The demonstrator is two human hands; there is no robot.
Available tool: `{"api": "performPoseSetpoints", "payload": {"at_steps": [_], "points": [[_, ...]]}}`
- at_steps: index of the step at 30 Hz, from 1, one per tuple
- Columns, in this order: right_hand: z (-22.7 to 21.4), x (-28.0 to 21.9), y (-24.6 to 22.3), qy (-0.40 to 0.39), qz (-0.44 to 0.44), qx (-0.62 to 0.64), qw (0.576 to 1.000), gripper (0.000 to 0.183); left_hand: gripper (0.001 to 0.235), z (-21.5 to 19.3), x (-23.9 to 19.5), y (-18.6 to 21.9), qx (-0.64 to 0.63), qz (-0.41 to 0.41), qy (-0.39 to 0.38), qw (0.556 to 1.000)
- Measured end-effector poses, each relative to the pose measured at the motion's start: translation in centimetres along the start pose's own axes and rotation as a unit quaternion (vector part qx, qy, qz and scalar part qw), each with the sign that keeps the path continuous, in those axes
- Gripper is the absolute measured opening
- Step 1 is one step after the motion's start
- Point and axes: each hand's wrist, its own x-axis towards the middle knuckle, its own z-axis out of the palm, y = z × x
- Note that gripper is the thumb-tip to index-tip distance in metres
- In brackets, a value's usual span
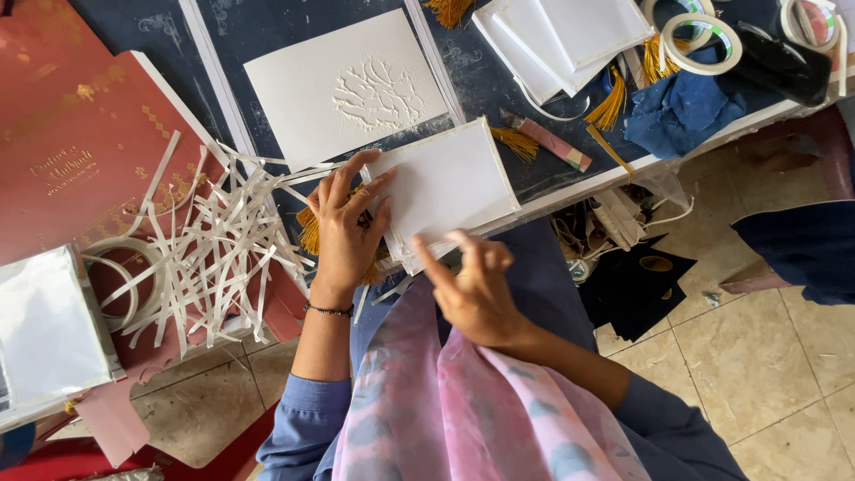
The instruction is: Assembling decorative invitation cards by attaching tassels and layering paper components using double-sided tape.
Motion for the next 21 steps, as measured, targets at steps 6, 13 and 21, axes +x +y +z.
{"api": "performPoseSetpoints", "payload": {"at_steps": [6,13,21], "points": [[-0.4,0.3,0.1,0.022,-0.005,0.005,1.000,0.070,0.036,-0.3,0.0,0.2,-0.002,0.000,-0.005,1.000],[-3.1,-2.2,7.8,0.028,0.100,-0.092,0.990,0.078,0.036,-0.2,0.0,0.0,-0.007,0.003,-0.005,1.000],[-3.5,0.4,10.7,0.068,0.221,0.306,0.924,0.053,0.052,-0.3,0.2,0.2,0.012,-0.039,0.021,0.999]]}}
